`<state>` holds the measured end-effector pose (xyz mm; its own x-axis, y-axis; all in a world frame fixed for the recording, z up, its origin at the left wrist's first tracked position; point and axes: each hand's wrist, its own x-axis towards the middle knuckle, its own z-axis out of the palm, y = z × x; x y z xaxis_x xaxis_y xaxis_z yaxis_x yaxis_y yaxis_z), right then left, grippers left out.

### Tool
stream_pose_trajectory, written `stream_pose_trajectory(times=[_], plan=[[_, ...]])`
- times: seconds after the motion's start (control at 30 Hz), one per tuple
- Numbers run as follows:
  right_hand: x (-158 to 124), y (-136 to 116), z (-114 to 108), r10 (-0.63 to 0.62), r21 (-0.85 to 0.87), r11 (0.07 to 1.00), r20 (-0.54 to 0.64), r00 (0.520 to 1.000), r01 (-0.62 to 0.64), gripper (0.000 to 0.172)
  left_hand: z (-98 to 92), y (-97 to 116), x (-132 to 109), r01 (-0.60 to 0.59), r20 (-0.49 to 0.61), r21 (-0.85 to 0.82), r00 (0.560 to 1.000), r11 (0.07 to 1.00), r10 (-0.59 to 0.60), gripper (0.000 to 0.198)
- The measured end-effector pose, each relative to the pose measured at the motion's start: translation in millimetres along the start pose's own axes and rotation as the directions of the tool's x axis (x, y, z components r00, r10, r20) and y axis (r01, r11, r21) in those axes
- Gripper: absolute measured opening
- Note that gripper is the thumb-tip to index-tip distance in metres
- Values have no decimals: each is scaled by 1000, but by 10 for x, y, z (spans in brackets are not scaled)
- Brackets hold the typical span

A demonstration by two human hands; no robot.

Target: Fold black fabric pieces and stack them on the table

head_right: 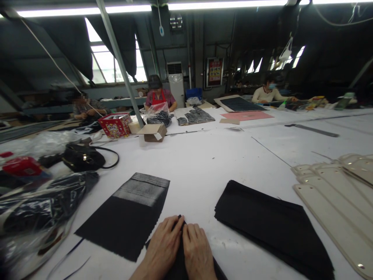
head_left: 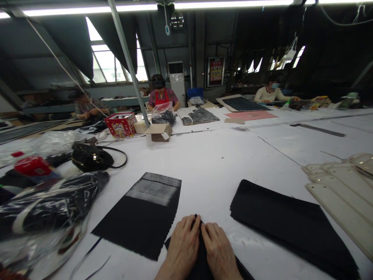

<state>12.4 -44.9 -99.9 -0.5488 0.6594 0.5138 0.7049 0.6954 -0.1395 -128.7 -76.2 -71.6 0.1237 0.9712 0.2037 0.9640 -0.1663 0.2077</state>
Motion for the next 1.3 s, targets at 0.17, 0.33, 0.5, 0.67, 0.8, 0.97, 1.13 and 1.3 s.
stream_pose_trajectory(times=[0.17, 0.33, 0.5, 0.67, 0.8, 0.97, 1.13, 1.3], plan=[[-5, -2, 10, 9, -2, 1000, 0, 1000, -9, 39, 4, 17, 10, 8, -8, 24, 1000, 1000, -8, 50], [6, -19, 14, 26, 8, 1000, -12, 1000, -26, 33, -36, -38, 64, 59, -29, 77, 998, 995, -56, 42], [30, -47, -1, 51, 12, 999, 6, 999, -51, 36, -142, -125, 71, -56, -75, 102, 995, 993, 64, 47], [35, -2, -50, 61, 54, 997, 31, 998, -63, 37, -84, -125, 28, -156, -18, 29, 988, 987, 156, 50], [-17, 102, -89, 44, 117, 992, 22, 999, -47, 32, -62, -110, 22, -149, 0, 31, 989, 988, 149, 48], [-134, 192, -123, 19, 128, 992, 9, 1000, -20, 38, -111, -96, 13, -162, -5, 36, 987, 986, 163, 44], [-236, 222, -160, 2, 111, 994, 21, 1000, -4, 43, -165, -68, 25, -197, 7, 70, 980, 978, 197, 40], [-293, 234, -183, 16, 116, 993, 13, 1000, -17, 44, -227, 3, 50, -259, 84, 105, 964, 960, 251, 43]])
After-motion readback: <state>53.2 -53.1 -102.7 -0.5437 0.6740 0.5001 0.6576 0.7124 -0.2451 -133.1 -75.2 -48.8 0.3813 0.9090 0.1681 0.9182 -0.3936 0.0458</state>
